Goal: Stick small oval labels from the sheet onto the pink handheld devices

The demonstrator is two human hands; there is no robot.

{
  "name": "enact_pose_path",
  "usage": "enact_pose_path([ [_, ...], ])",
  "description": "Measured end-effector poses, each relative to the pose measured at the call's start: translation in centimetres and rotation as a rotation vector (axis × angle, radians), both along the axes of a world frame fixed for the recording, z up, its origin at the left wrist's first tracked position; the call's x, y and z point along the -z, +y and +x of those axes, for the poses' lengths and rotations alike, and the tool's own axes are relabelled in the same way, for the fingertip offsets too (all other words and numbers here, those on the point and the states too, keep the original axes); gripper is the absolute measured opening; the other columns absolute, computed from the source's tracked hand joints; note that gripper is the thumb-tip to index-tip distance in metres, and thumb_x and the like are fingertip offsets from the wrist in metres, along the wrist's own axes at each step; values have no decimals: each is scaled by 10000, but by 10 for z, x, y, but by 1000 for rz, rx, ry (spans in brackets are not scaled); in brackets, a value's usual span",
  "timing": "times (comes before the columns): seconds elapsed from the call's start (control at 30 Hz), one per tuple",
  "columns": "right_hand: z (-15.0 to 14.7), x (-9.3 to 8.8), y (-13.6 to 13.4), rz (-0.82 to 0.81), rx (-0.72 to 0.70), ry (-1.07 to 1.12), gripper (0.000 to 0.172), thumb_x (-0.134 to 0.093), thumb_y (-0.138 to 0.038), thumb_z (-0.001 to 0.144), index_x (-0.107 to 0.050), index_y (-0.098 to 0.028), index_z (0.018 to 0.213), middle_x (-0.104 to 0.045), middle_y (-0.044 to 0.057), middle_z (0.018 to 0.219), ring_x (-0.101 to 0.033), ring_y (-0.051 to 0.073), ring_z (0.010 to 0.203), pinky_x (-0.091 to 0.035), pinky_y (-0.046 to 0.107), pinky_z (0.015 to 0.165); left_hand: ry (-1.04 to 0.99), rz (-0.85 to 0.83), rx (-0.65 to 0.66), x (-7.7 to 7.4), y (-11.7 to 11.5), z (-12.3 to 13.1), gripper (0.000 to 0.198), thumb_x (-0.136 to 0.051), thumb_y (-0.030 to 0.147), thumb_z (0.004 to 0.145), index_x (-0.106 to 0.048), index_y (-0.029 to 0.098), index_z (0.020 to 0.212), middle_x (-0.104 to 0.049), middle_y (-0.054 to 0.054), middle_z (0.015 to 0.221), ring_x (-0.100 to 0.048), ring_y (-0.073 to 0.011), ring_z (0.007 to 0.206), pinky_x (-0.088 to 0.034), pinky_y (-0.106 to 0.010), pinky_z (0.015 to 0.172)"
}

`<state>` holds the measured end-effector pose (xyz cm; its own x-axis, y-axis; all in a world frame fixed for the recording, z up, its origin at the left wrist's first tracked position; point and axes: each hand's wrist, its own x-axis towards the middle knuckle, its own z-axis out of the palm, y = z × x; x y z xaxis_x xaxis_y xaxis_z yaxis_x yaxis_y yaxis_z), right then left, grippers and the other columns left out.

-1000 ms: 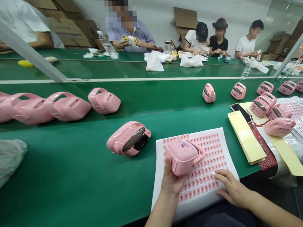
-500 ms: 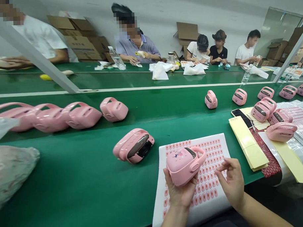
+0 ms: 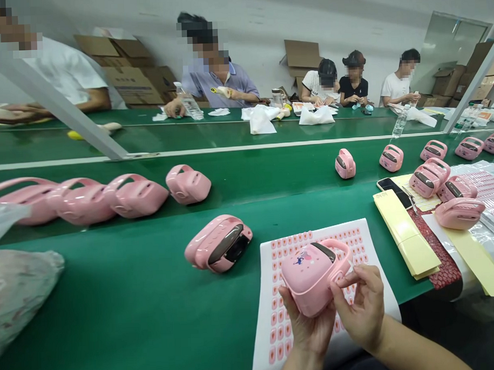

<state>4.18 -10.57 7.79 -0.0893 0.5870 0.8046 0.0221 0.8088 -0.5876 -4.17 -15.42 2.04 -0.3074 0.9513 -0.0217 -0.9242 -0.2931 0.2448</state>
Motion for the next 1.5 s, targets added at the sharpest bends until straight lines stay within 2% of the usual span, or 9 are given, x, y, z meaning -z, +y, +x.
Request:
enact_pose_path([
  [0.4, -1, -5, -1, 0, 29, -2, 454, -537, -97, 835, -391, -294, 1217, -562, -6, 723, -563, 157, 606, -537, 317, 573, 76, 5, 43, -3, -1, 1, 734, -385, 717, 780, -404, 284, 1373, -656, -41, 1199, -528, -197, 1191, -322, -270, 1042],
  [0.57, -2, -7, -1, 8, 10, 13, 467, -531, -94, 843, -391, -284, 1245, -573, 6, 747, -583, 155, 619, -549, 292, 556, 25, 75, 23, -14, 2, 4, 642, -482, 660, 779, -545, 244, 1264, -691, -55, 1128, -587, -173, 1115, -398, -211, 966],
  [0.67, -1, -8, 1, 14, -39, -47, 487, -507, -112, 860, -346, -296, 1281, -612, 21, 803, -632, 173, 673, -568, 348, 654, -34, 77, 18, -19, 2, 5, 614, -589, 564, 766, -544, 195, 1255, -691, -96, 1115, -629, -165, 1034, -453, -181, 888],
  [0.77, 4, -6, 4, 29, -201, -120, 505, -448, -141, 889, -274, -274, 1344, -648, 70, 946, -663, 216, 853, -541, 425, 795, -106, 32, 6, -22, 2, 4, 679, -585, 511, 790, -397, 204, 1366, -666, -118, 1151, -650, -184, 973, -484, -236, 874],
  [0.93, 37, 21, 15, -58, -331, -196, 537, -429, -131, 874, -253, -248, 1368, -595, 93, 1020, -626, 214, 905, -532, 419, 821, -98, 65, -6, -19, 0, -1, 602, -453, 396, 897, -242, 238, 1439, -614, -110, 1249, -585, -196, 1115, -410, -326, 994],
  [1.07, 81, 59, 26, -87, -530, -573, 686, -565, -161, 807, -215, -239, 1393, -566, 118, 1092, -602, 234, 994, -523, 390, 874, -155, 267, 74, -9, 1, -5, 517, -282, 466, 938, -352, 246, 1400, -546, -77, 1339, -433, -196, 1278, -249, -350, 1098],
  [1.2, 107, 84, 31, -166, -667, -868, 715, -534, -78, 804, -200, -255, 1411, -529, 137, 1190, -600, 221, 1040, -517, 361, 907, -149, 368, 97, -3, 3, -7, 524, -222, 471, 947, -499, 213, 1310, -521, -63, 1363, -386, -199, 1308, -200, -339, 1112],
  [1.3, 105, 87, 32, -151, -677, -876, 712, -522, -58, 814, -204, -265, 1417, -553, 124, 1143, -621, 210, 984, -539, 347, 871, -107, 330, 84, -5, 3, -7, 496, -242, 444, 952, -549, 207, 1262, -539, -57, 1346, -398, -199, 1301, -209, -343, 1111],
  [1.5, 88, 78, 27, 50, -629, -764, 596, -444, -115, 884, -215, -220, 1424, -590, 125, 1067, -629, 211, 924, -565, 314, 797, 18, 294, 66, -11, 3, -5, 466, -329, 463, 937, -578, 199, 1229, -580, -47, 1302, -454, -183, 1259, -274, -301, 1082],
])
